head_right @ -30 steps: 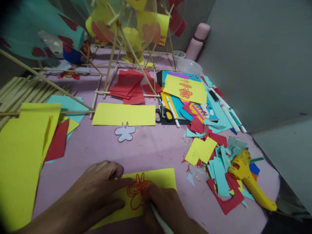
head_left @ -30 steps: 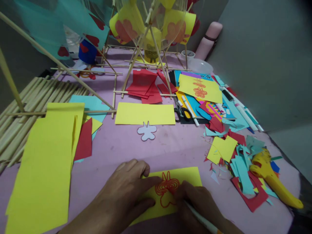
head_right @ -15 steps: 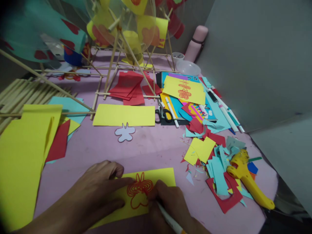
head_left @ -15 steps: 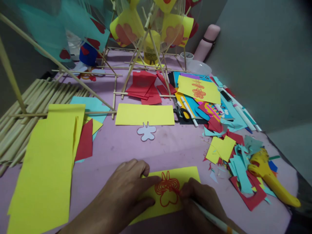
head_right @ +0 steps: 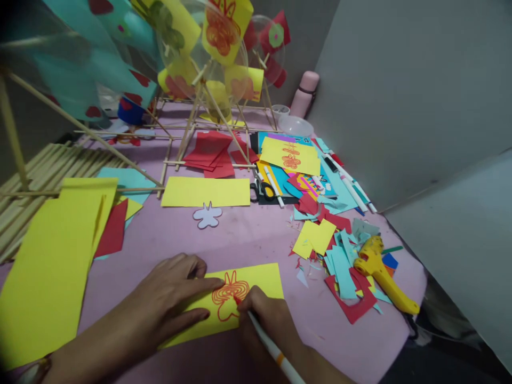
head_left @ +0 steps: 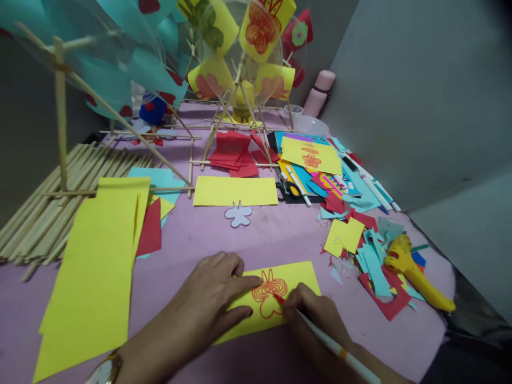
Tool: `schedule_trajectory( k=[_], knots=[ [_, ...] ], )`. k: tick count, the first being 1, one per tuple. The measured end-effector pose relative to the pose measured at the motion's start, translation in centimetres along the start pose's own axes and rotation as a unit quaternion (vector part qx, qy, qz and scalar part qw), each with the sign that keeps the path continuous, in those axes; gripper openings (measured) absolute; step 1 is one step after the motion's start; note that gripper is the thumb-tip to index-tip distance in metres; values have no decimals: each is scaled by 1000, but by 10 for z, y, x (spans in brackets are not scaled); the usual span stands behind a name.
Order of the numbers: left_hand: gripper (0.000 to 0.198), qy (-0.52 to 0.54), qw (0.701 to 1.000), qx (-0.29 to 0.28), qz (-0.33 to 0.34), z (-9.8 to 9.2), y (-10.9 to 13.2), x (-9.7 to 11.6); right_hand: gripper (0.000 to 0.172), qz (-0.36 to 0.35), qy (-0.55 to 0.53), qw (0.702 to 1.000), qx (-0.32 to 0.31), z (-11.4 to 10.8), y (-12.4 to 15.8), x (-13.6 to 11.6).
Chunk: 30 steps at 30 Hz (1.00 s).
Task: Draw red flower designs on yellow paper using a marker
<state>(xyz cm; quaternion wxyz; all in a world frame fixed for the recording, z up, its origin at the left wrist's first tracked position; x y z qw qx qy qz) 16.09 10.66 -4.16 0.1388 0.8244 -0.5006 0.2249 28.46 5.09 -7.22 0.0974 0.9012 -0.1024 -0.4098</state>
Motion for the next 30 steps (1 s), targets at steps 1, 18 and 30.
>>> schedule_trajectory(
  k=[1,18,30],
  knots=[
    [27,-1,1000,-2,0,0,0,1,11,-19,2,1000,-2,1,0,-5],
    [30,3,1000,-5,-8,-1,0,0,6,12,24,998,-50,9,-8,-5],
    [32,6,1000,-8,-10,1,-2,-2,11,69,86,992,-63,6,-9,-8]
  ],
)
Point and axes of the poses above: each hand's wrist, its own y-axis away from the middle knuckle, its own z-axis out of the palm, x = y × z, the point moved 10 cm from there along -y, towards the middle knuckle, and after that the axes turned 9 degrees about z, right-handed, at the moved point
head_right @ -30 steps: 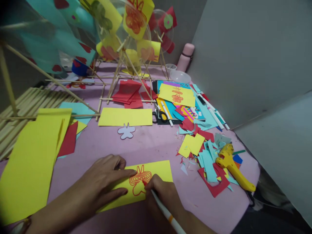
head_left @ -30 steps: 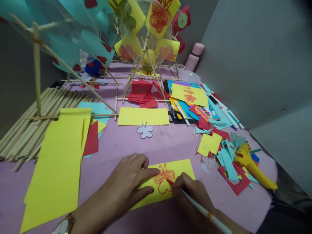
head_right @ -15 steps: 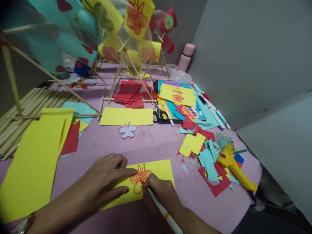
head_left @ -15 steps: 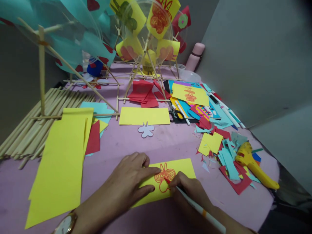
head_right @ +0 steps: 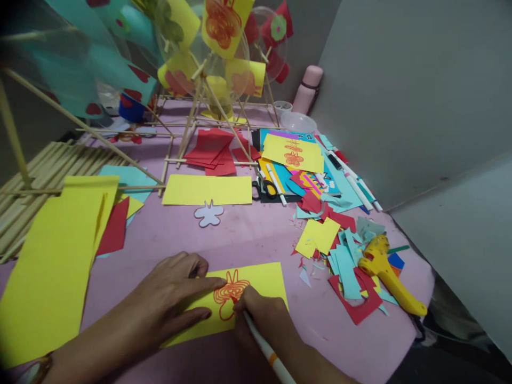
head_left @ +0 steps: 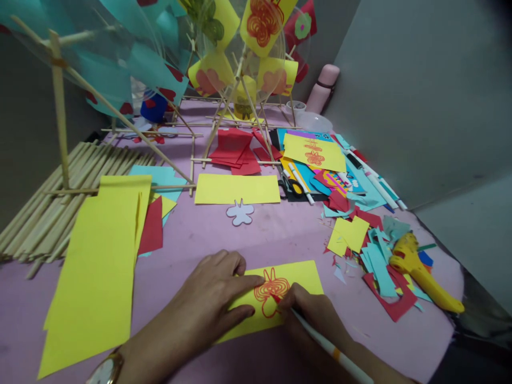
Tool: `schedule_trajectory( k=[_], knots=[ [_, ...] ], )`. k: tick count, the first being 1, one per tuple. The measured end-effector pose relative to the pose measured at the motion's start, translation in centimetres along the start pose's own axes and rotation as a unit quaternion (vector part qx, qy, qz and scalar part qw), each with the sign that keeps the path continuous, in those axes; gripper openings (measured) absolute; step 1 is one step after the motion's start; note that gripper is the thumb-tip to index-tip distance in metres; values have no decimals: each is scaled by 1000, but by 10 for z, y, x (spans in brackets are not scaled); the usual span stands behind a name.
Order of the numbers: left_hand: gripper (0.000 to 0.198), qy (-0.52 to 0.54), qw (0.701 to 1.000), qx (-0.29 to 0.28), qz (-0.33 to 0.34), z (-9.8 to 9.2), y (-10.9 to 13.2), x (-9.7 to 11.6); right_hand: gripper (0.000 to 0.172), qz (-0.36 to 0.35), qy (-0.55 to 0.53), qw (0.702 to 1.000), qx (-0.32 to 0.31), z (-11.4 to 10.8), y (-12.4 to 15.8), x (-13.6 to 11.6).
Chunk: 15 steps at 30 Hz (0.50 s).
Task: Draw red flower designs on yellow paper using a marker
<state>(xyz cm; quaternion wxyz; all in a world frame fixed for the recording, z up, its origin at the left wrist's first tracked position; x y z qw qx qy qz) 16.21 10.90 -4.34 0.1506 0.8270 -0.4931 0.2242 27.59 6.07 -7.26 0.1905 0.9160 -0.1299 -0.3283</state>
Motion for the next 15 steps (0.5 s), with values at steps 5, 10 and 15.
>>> schedule_trajectory(
  k=[5,10,15],
  knots=[
    [30,-2,1000,-1,-3,0,0,0,12,-24,-20,999,-8,2,0,-1],
    [30,-8,1000,11,7,-2,1,2,10,-25,-59,997,37,-5,4,7],
    [30,-5,1000,15,9,-2,2,2,10,-26,-37,998,35,-4,5,6]
  ],
)
Point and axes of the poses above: each hand's wrist, its own y-axis away from the middle knuckle, its own z-axis out of the palm, x = y × z, the point moved 10 cm from there along -y, towards the middle knuckle, and after that the axes turned 9 degrees about z, right-handed, at the moved point
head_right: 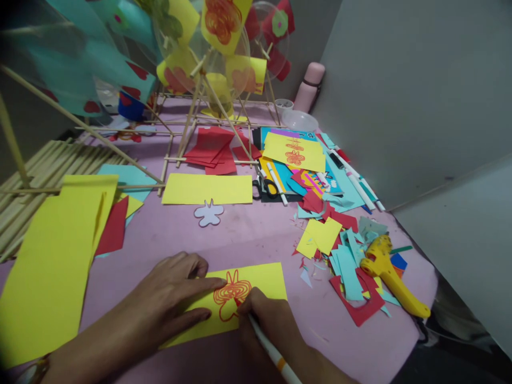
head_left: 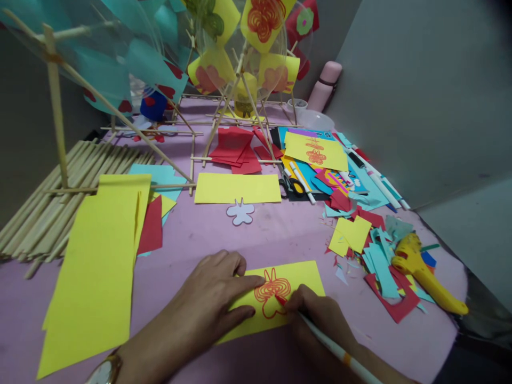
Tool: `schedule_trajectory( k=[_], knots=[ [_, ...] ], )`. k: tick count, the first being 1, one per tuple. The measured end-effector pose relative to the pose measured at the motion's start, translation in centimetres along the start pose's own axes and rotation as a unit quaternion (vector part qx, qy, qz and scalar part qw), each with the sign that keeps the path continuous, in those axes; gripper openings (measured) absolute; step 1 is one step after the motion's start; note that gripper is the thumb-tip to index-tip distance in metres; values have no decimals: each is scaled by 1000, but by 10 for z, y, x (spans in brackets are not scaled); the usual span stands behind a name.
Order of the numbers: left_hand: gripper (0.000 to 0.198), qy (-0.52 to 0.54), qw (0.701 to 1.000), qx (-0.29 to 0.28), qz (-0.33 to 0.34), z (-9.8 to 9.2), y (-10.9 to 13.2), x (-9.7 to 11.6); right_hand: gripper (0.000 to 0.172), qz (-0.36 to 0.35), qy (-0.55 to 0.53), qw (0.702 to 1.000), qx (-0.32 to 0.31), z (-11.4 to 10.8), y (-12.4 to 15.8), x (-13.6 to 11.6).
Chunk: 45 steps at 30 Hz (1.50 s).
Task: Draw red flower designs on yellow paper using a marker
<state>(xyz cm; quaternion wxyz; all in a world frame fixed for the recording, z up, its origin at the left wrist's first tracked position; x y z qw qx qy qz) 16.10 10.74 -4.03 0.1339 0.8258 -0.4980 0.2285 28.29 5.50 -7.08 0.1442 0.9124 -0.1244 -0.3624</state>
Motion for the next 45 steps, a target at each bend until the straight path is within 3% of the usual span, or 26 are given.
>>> schedule_trajectory(
  k=[6,14,39,45],
  knots=[
    [30,-1,1000,-1,-3,0,-1,-1,14,-37,-1,999,-8,-1,0,-13],
    [31,-3,1000,3,1,0,0,-1,13,-24,7,999,-30,3,-1,-13],
    [31,-6,1000,15,8,-3,-1,1,13,-125,49,991,6,16,-3,-14],
    [32,-2,1000,16,6,-3,0,1,13,-114,46,992,-11,13,-1,-16]
  ],
)
Point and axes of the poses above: each hand's wrist, its own y-axis away from the middle knuckle, its own z-axis out of the palm, x = y × z, the point moved 10 cm from there along -y, towards the middle knuckle, and after that the axes turned 9 degrees about z, right-handed, at the moved point
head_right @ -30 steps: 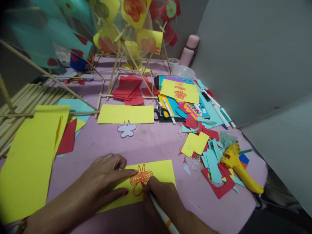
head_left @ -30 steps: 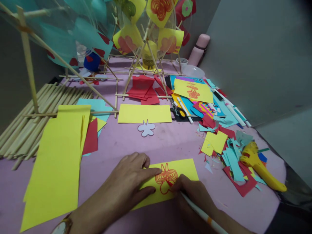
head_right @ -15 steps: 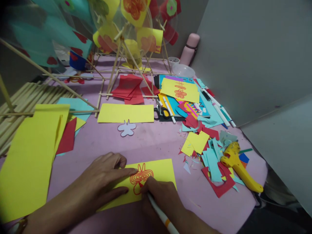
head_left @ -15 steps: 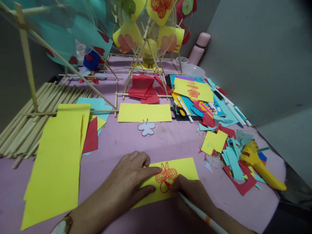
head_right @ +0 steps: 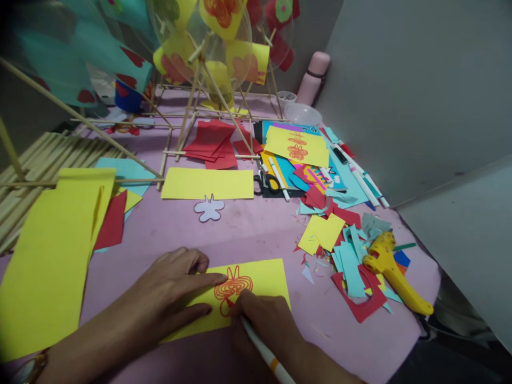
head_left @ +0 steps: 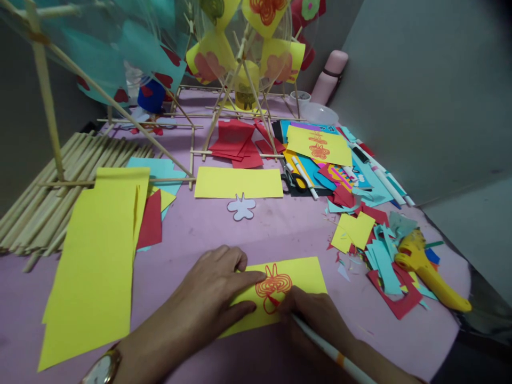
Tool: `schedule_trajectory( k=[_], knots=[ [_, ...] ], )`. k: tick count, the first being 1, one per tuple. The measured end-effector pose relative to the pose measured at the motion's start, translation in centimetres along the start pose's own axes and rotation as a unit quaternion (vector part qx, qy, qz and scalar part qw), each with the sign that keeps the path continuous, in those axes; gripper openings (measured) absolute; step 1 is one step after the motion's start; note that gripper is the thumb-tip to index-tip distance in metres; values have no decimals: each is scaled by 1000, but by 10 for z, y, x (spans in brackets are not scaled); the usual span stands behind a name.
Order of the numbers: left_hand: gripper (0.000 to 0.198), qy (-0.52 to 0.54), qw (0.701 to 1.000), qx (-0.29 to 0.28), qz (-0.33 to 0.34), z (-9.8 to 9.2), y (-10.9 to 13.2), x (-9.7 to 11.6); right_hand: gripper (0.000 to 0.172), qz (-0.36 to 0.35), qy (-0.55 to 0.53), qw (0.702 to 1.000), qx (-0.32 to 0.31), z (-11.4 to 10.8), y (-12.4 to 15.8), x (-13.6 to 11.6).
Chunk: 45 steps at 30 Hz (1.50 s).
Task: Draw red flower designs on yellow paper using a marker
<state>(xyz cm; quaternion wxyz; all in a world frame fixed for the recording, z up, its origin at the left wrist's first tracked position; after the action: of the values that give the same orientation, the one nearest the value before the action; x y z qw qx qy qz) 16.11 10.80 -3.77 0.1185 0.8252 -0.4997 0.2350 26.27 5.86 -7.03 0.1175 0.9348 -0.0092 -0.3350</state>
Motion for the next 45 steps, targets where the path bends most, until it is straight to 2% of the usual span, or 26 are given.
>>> schedule_trajectory(
  k=[5,9,13,18,24,33,40,45],
  knots=[
    [33,2,1000,-9,-4,2,1,0,14,-11,-3,1000,-1,4,0,2],
    [34,-2,1000,-10,-6,3,0,-1,12,-20,-2,999,27,9,-1,7],
    [34,-2,1000,-5,-3,1,0,0,11,-47,-25,997,53,4,1,2],
    [34,4,1000,-10,-4,2,0,0,12,-64,-28,997,24,3,3,-5],
    [33,-1,1000,-7,-5,2,-1,-1,12,-115,-81,985,96,-4,5,-5],
    [35,7,1000,-12,-8,2,-1,-1,13,-142,-86,981,103,-6,9,-10],
    [35,8,1000,1,-7,2,1,-1,14,-124,-67,987,76,-5,6,-9],
    [37,3,1000,0,-3,3,1,-2,18,-135,-62,989,7,-2,4,-17]
  ],
)
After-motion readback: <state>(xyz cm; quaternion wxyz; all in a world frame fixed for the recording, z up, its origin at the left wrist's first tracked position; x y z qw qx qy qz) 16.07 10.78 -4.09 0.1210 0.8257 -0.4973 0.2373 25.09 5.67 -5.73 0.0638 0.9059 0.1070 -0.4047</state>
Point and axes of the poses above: each hand's wrist, its own y-axis away from the middle knuckle, its own z-axis out of the palm, x = y × z, the point moved 10 cm from there along -y, towards the middle knuckle, and after that the axes turned 9 degrees about z, right-handed, at the moved point
